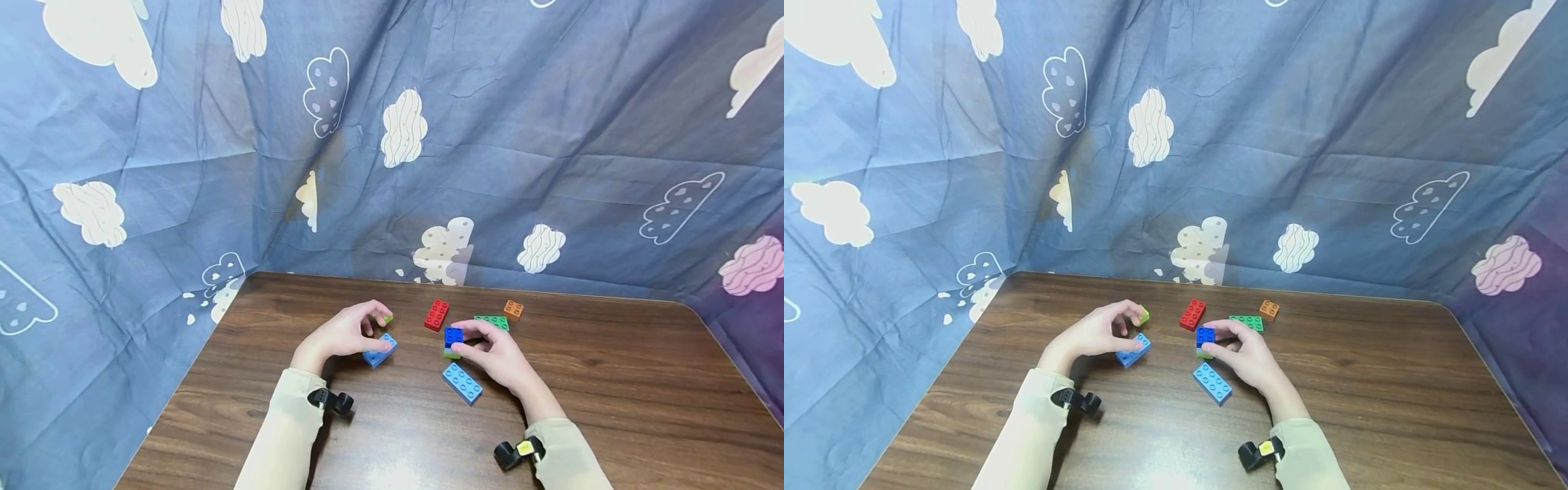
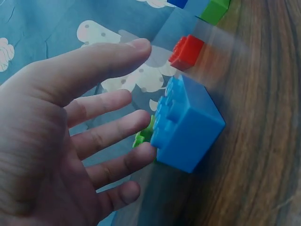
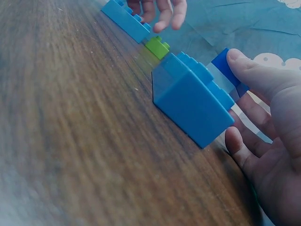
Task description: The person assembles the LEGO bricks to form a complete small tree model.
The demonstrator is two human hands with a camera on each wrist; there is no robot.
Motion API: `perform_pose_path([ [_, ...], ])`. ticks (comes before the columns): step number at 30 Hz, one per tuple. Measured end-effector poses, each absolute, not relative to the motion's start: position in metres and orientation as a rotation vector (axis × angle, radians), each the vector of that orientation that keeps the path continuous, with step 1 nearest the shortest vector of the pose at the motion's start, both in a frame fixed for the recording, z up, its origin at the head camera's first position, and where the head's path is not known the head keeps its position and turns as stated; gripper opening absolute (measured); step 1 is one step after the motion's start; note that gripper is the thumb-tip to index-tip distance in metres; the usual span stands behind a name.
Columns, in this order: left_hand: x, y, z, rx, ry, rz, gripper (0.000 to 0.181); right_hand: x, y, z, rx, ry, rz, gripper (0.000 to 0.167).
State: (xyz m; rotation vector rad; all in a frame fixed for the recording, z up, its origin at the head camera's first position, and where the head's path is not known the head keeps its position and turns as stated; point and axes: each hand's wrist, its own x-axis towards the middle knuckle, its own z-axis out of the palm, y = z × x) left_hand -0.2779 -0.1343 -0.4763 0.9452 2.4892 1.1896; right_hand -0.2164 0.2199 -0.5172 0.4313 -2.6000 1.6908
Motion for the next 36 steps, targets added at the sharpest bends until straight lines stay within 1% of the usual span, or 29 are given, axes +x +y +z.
perform_pose_path([
  [10, -0.2782, -0.1356, -0.4829, 0.889, 2.454, 1.105, 0.062, -0.2171, 0.2199, -0.5180, 0.464, -2.593, 1.692, 0.036],
  [18, -0.2782, -0.1338, -0.4845, 0.854, 2.465, 1.065, 0.065, -0.2162, 0.2197, -0.5166, 0.440, -2.613, 1.684, 0.036],
  [25, -0.2780, -0.1325, -0.4845, 0.830, 2.473, 1.053, 0.061, -0.2155, 0.2197, -0.5148, 0.431, -2.619, 1.684, 0.037],
  [36, -0.2781, -0.1322, -0.4837, 0.892, 2.502, 1.004, 0.053, -0.2149, 0.2190, -0.5138, 0.407, -2.632, 1.688, 0.038],
])
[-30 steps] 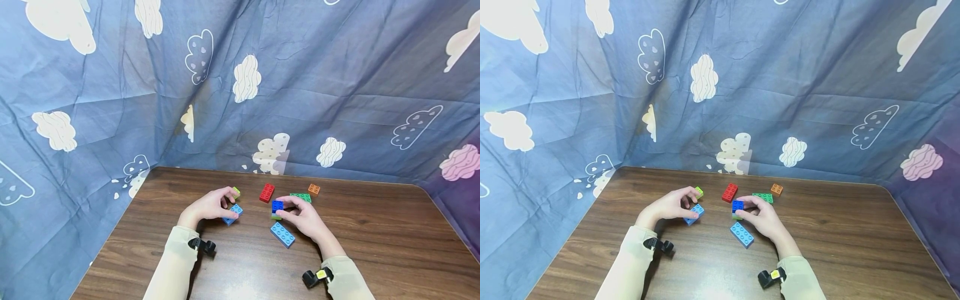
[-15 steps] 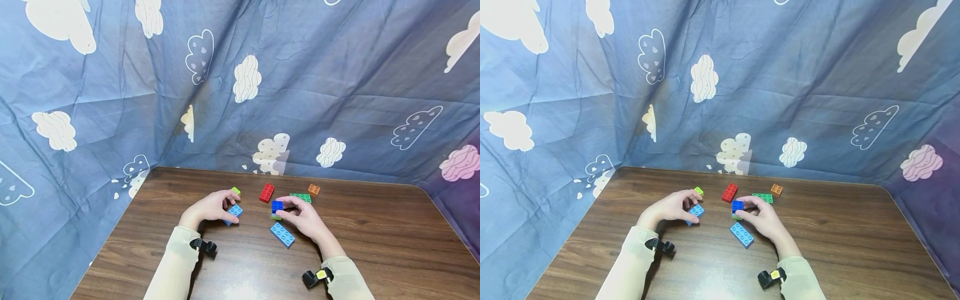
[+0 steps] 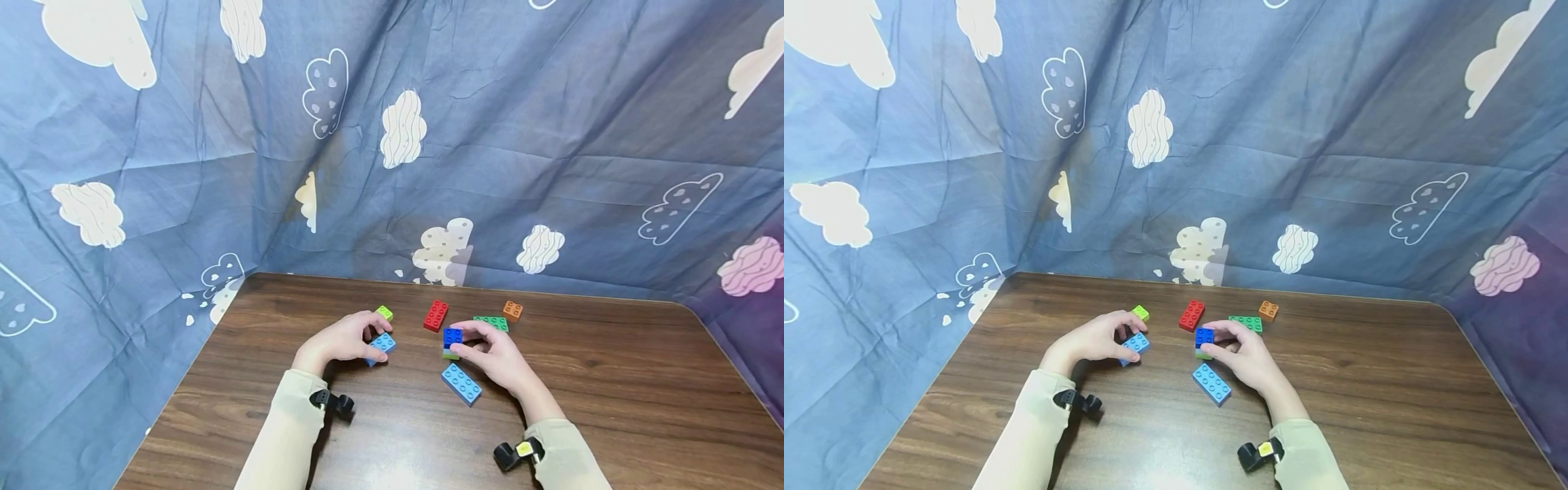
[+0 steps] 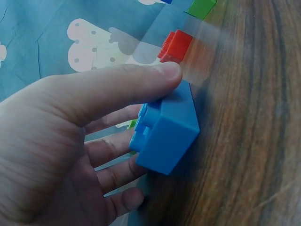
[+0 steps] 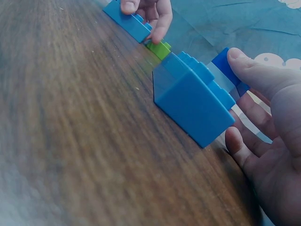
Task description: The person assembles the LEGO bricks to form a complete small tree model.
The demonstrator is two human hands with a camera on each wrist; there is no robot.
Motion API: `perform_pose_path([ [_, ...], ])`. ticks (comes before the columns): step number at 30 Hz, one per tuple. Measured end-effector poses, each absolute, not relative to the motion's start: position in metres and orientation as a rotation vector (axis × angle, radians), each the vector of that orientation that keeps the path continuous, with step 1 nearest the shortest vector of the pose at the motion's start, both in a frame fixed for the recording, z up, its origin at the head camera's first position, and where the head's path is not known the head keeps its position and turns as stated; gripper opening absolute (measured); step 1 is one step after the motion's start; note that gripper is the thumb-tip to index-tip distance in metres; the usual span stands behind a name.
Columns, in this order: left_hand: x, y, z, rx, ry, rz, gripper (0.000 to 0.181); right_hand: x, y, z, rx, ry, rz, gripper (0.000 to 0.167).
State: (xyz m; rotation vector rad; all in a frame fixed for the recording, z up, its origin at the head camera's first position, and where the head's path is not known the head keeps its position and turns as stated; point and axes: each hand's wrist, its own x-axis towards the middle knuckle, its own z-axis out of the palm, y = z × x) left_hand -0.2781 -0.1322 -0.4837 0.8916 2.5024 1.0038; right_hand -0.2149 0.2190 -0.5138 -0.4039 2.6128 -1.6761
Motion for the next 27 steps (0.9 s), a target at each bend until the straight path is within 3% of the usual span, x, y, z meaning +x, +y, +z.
perform_pose_path([
  [27, -0.2765, -0.1316, -0.4798, 0.829, 2.498, 0.971, 0.036, -0.2161, 0.2180, -0.5163, -0.413, 2.613, -1.680, 0.036],
])
